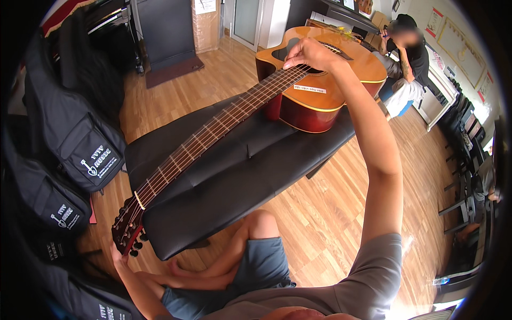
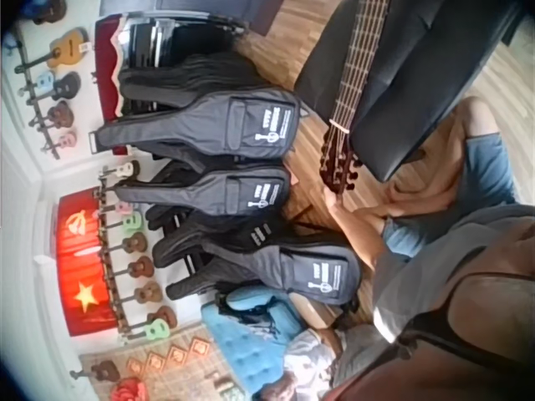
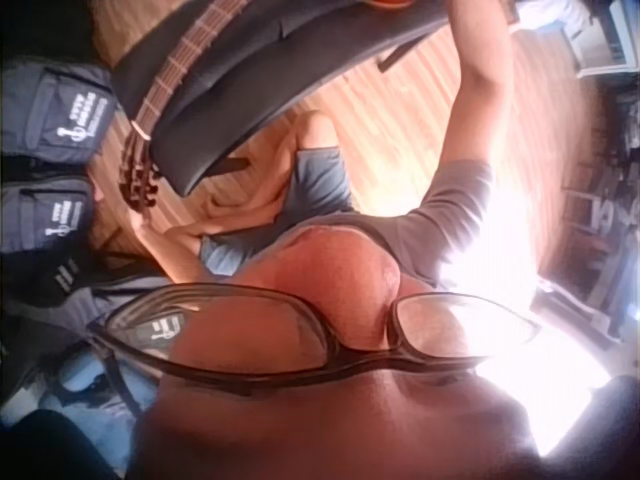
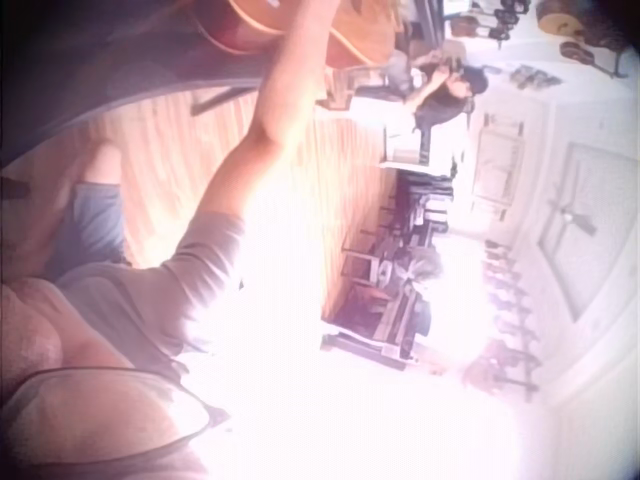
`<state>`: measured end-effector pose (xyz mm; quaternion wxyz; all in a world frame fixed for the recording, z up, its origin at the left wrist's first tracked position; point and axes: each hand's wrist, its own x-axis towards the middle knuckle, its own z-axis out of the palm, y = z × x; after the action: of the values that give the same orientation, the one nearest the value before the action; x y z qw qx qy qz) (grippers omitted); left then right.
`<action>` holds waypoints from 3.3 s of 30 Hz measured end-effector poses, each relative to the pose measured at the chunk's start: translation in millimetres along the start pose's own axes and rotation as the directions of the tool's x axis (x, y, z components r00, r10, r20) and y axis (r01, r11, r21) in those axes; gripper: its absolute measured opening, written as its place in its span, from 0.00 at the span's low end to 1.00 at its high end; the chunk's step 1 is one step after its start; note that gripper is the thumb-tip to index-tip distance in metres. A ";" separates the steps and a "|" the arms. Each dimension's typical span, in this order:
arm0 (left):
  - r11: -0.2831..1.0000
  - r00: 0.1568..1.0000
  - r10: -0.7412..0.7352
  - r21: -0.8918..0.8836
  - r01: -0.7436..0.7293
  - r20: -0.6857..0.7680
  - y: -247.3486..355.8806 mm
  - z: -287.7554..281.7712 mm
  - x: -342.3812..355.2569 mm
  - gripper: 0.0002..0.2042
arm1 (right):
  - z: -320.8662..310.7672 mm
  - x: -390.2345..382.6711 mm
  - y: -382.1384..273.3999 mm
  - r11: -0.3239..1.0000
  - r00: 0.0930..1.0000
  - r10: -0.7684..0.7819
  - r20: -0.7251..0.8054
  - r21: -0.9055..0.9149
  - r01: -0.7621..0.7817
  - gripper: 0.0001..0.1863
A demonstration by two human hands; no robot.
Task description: The person tunes an acoustic guitar by turning the tuning pegs on the headstock and plucking the strings to check pitch. The guitar rests on a black padded bench while the person sits on the floor.
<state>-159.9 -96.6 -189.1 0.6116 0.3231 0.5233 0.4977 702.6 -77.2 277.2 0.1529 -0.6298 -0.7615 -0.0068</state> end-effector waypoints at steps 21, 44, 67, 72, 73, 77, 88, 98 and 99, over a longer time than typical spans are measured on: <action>0.993 0.992 0.105 0.046 -0.109 0.074 17.7 32.5 -21.5 0.13 | 12.5 -13.8 1.6 0.994 0.993 0.041 -0.107 0.104 -0.030 0.21; 0.953 0.973 0.209 0.245 -0.180 -0.097 -12.5 6.3 43.8 0.14 | 34.6 -16.0 -27.3 0.978 0.963 0.144 -0.227 -0.113 -0.173 0.29; 0.218 0.962 0.196 0.965 0.146 -0.190 -6.6 26.8 21.7 0.16 | 57.1 -33.5 -59.9 0.948 0.944 -0.003 -0.331 -0.300 -0.102 0.30; 0.268 0.973 0.192 0.961 0.070 -0.125 -4.1 28.8 17.9 0.16 | 62.3 -49.9 -58.5 0.916 0.885 -0.063 -0.462 -0.378 -0.132 0.30; 0.318 0.974 0.204 0.948 0.027 -0.097 -1.3 13.7 19.0 0.17 | 65.2 -47.1 -60.9 0.919 0.867 -0.081 -0.492 -0.374 -0.127 0.30; 0.466 0.959 0.282 0.879 -0.102 -0.039 -6.3 -32.2 10.7 0.19 | 74.7 -38.3 -65.3 0.955 0.844 -0.027 -0.536 -0.262 -0.136 0.30; 0.761 0.922 0.386 0.555 -0.337 0.031 68.5 50.7 14.1 0.16 | 72.2 -47.9 -55.1 0.951 0.871 0.045 -0.488 -0.246 -0.186 0.30; 0.793 0.934 0.357 0.535 -0.291 -0.022 8.4 32.2 104.1 0.12 | 79.4 -47.1 -49.3 0.952 0.837 0.080 -0.541 -0.208 -0.226 0.32; 0.797 0.932 0.361 0.531 -0.289 -0.036 -6.4 30.6 106.0 0.12 | 79.9 -49.0 -46.8 0.947 0.835 0.097 -0.541 -0.208 -0.245 0.32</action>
<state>-133.3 5.7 -221.2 0.3705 0.5257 0.6143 0.4571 647.5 -117.5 197.8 0.2679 -0.6848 -0.6228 -0.2673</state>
